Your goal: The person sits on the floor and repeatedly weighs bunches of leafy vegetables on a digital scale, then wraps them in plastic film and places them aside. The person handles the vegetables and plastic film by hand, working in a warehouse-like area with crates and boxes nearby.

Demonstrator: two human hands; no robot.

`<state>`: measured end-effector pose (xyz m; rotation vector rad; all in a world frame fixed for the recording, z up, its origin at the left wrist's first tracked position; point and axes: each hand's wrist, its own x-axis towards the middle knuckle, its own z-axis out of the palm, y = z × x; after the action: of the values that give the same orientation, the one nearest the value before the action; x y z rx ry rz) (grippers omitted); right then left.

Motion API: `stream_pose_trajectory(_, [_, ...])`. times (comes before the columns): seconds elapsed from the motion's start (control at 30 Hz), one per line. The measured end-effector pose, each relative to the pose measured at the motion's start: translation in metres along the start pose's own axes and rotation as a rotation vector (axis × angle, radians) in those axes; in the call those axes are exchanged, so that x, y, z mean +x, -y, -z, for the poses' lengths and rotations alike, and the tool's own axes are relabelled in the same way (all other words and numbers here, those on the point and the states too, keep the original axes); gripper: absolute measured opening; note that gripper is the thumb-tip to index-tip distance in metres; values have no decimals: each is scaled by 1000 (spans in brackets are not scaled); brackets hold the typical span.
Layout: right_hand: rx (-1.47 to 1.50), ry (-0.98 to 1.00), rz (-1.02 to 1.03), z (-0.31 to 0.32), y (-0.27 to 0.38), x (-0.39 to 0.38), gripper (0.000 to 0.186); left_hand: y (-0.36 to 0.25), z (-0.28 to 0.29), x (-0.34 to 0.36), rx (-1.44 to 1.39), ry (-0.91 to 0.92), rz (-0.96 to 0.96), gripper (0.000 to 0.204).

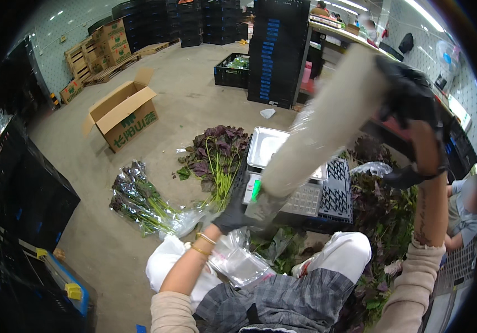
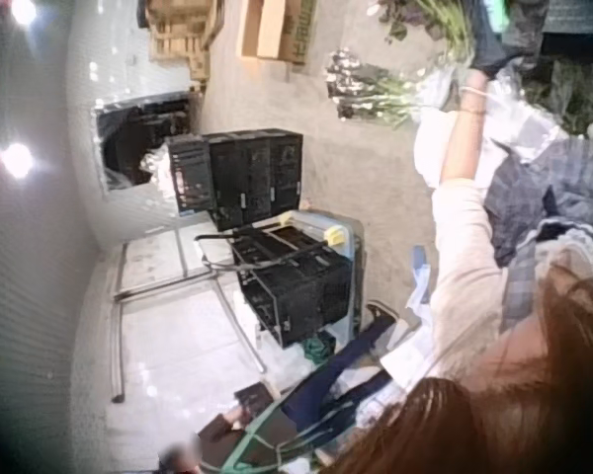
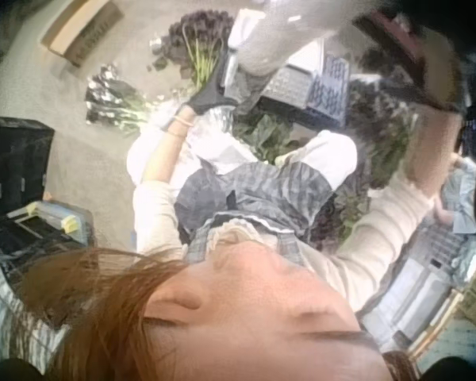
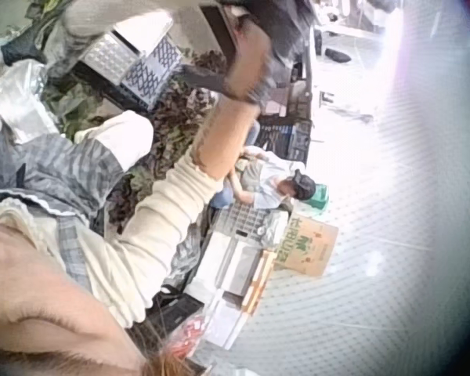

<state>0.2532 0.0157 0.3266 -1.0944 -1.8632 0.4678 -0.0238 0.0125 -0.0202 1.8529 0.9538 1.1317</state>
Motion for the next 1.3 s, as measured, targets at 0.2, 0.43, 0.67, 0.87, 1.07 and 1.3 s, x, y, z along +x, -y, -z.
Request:
stream_pose_trajectory(0.2, [95, 114, 397, -50, 0, 20, 32, -29, -24, 15, -355, -222, 100, 64])
stream_pose_trajectory(0.43, [-398, -298, 264, 25, -10, 47, 26, 24, 2, 2, -244, -297, 239, 41])
stream_pose_trajectory(0.67, [-878, -152, 244, 1, -6, -38, 20, 49, 28, -4, -304, -526, 356, 30])
stream_pose_trajectory(0.87, [-625, 686, -139, -90, -178, -155, 29, 35, 24, 10, -313, -470, 250, 39])
stream_pose_trajectory(1.07, [-779, 555, -608, -135, -285, -235, 18, 36, 18, 6, -415, -430, 219, 37])
stream_pose_trajectory(1.3, [-653, 255, -793, -136, -371, -281, 33, 31, 18, -3, -407, -327, 318, 27])
